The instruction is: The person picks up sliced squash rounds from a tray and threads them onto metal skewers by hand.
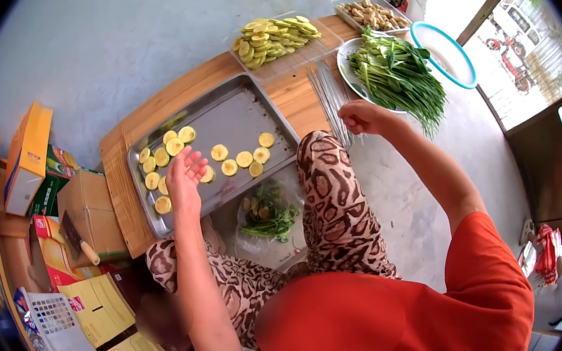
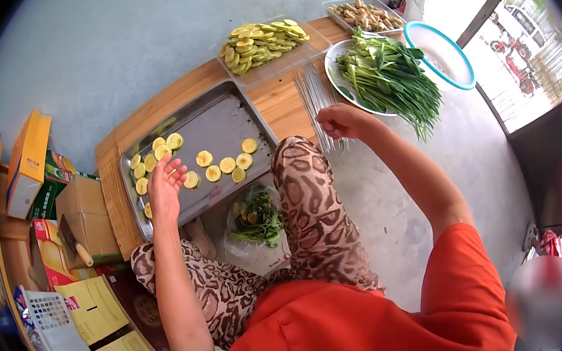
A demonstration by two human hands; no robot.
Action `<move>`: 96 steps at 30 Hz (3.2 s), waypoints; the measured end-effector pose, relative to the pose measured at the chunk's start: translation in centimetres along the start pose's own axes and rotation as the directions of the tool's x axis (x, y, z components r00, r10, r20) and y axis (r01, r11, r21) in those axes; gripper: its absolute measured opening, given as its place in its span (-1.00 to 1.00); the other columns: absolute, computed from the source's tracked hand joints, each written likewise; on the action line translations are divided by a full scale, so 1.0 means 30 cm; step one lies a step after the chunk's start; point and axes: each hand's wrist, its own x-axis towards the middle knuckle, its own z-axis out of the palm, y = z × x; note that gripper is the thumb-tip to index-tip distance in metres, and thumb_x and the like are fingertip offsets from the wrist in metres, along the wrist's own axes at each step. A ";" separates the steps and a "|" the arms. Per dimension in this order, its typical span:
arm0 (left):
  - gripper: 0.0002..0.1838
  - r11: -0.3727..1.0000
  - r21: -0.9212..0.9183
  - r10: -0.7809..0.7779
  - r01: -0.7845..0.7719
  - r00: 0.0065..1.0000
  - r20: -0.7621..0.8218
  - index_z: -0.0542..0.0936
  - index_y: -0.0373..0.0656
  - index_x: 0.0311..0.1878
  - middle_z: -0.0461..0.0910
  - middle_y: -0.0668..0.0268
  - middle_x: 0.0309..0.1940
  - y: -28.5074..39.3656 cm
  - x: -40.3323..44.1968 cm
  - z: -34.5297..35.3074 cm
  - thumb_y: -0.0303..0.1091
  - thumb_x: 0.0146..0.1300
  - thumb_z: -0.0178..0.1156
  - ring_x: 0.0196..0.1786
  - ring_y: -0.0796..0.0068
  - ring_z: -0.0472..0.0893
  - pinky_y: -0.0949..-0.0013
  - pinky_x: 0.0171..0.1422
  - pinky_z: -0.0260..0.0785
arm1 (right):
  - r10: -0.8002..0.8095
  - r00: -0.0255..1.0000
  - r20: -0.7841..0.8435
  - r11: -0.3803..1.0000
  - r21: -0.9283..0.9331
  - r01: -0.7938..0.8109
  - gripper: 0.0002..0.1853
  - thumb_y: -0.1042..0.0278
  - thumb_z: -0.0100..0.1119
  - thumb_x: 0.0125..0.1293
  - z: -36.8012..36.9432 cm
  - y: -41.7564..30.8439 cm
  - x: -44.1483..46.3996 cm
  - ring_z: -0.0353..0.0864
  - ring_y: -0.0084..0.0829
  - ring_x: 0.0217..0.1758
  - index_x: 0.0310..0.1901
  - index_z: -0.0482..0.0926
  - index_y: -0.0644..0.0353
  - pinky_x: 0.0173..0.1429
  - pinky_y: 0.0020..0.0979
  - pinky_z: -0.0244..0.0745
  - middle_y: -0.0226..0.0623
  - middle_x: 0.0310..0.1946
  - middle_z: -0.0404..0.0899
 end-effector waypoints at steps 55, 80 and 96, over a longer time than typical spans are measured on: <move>-0.46 0.191 0.970 0.365 -0.148 0.928 0.070 0.50 -0.13 0.10 0.45 -0.01 0.10 -0.003 0.592 -0.439 0.01 0.14 0.18 0.18 0.02 0.42 0.17 0.24 0.27 | -0.175 0.874 0.453 0.983 0.031 0.180 -0.84 0.32 -0.07 0.41 0.826 -0.101 0.159 0.23 -0.65 -0.71 -0.27 0.47 0.17 -0.57 -0.61 0.14 -0.38 -0.61 0.48; -0.73 0.052 0.952 -0.130 -0.303 0.943 0.307 0.65 0.02 -0.24 0.54 0.12 -0.17 -0.104 0.446 -0.256 -0.09 0.01 0.21 -0.02 0.09 0.52 0.17 0.06 0.37 | -0.241 0.883 0.404 0.968 0.027 0.251 -0.82 0.32 -0.10 0.41 0.774 -0.110 0.154 0.25 -0.69 -0.64 -0.24 0.49 0.18 -0.53 -0.64 0.15 -0.42 -0.59 0.48; -0.42 -0.142 0.945 0.090 -0.294 0.947 0.308 0.34 0.12 0.29 0.25 0.17 0.31 -0.231 0.547 0.008 -0.37 0.14 0.14 0.29 0.08 0.29 0.09 0.22 0.30 | -0.357 0.894 0.271 0.932 0.165 0.323 -0.85 0.36 -0.07 0.38 0.715 -0.158 0.156 0.28 -0.69 -0.63 -0.24 0.50 0.18 -0.52 -0.63 0.19 -0.44 -0.59 0.49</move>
